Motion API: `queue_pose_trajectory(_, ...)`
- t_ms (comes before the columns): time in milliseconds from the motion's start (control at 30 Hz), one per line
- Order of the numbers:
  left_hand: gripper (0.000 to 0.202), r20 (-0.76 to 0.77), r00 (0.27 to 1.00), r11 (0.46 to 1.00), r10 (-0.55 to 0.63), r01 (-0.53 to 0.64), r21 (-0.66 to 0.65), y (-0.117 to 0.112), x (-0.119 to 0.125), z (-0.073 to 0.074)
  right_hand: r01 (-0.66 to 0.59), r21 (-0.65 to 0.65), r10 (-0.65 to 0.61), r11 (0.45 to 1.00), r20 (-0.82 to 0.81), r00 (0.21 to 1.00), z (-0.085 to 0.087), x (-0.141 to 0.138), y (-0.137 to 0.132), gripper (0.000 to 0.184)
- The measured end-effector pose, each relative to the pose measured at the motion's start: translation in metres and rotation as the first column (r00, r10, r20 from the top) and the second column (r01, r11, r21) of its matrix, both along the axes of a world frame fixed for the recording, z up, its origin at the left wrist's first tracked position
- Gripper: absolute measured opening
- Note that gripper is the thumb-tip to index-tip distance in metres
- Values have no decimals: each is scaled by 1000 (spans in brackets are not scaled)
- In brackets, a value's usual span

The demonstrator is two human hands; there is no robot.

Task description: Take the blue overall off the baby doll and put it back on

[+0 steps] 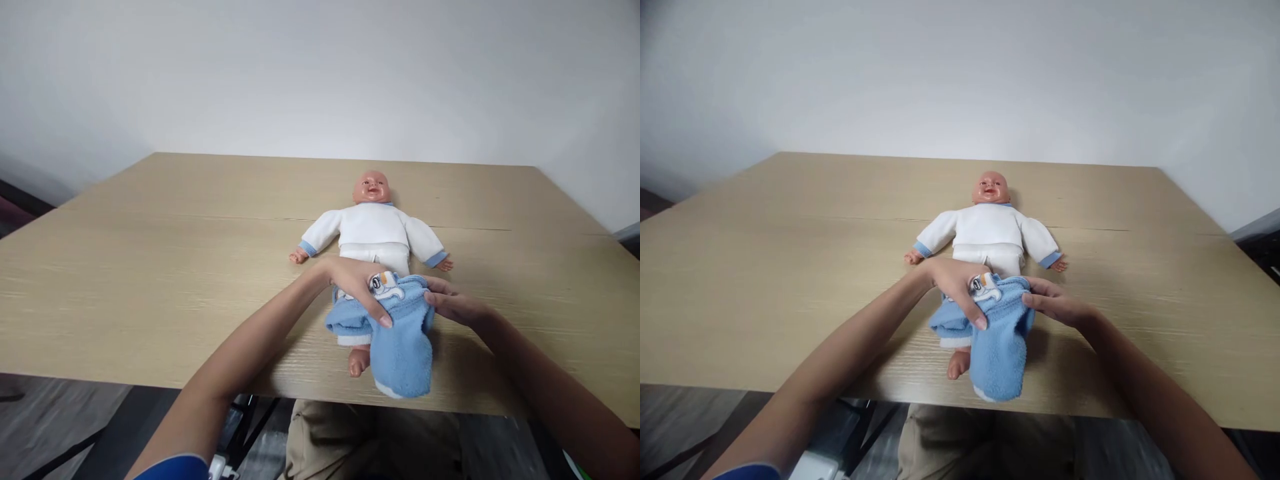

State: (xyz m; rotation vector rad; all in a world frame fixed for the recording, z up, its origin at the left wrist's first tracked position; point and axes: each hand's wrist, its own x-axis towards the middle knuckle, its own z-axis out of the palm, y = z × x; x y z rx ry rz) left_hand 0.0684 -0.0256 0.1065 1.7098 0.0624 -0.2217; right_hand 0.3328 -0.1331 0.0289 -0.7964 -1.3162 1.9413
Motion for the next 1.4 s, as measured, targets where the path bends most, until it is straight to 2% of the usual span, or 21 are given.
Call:
queue_pose_trajectory(67,34,33,999,999,36,-36,-16,2,-1,-3,-28,-23,28,999,24,999,0,-1,-1,51)
queue_pose_trajectory(233,36,78,993,996,92,-91,-10,6,-1,-12,-220,23,219,975,44,975,7,-4,1,65)
queue_pose_trajectory(367,37,44,997,998,60,-60,-7,5,-2,-12,-313,20,309,950,112,945,13,-4,1,50)
queue_pose_trajectory(433,35,25,999,1000,31,-30,-7,5,-3,-9,-257,41,250,965,135,959,14,-4,1,47)
queue_pose_trajectory(500,37,32,999,1000,12,-12,-16,5,-4,-8,-132,75,123,988,119,985,14,-5,1,47)
queue_pose_trajectory(567,40,50,999,999,23,-21,-28,6,-5,-8,-12,78,5,997,86,996,13,-6,1,49)
queue_pose_trajectory(633,40,66,996,998,53,-52,-25,6,-7,-9,38,46,-41,998,81,996,12,-6,2,51)
queue_pose_trajectory(667,39,80,994,998,69,-67,-20,6,-7,-10,23,30,-26,999,89,996,12,-6,2,52)
queue_pose_trajectory(733,34,116,989,996,87,-86,-13,7,-8,-11,-86,7,84,996,118,989,14,-4,2,55)
queue_pose_trajectory(800,29,139,986,996,86,-85,-19,6,-9,-11,-242,-13,241,970,139,961,16,-2,2,60)
queue_pose_trajectory(867,27,128,988,997,81,-77,-31,5,-10,-10,-346,-35,347,938,162,924,18,-1,0,57)
queue_pose_trajectory(967,33,29,999,998,34,-32,-56,3,-10,-8,-333,-23,331,943,191,924,20,-1,-3,46)
queue_pose_trajectory(1067,49,-97,991,991,-89,78,-113,3,-11,-9,-198,31,192,980,137,972,19,-2,-5,47)
queue_pose_trajectory(1133,55,-119,984,985,-134,118,-128,3,-11,-10,-111,46,105,993,115,988,16,-2,-5,52)
queue_pose_trajectory(1200,55,-98,989,990,-113,104,-96,4,-11,-11,-78,46,72,996,128,989,14,-1,-5,53)
queue_pose_trajectory(1300,52,-65,995,995,-79,75,-59,5,-11,-10,-154,15,151,988,133,980,14,-1,-4,51)
queue_pose_trajectory(1400,50,-57,995,994,-85,80,-76,5,-10,-6,-316,-47,319,948,108,941,13,-3,-7,64)
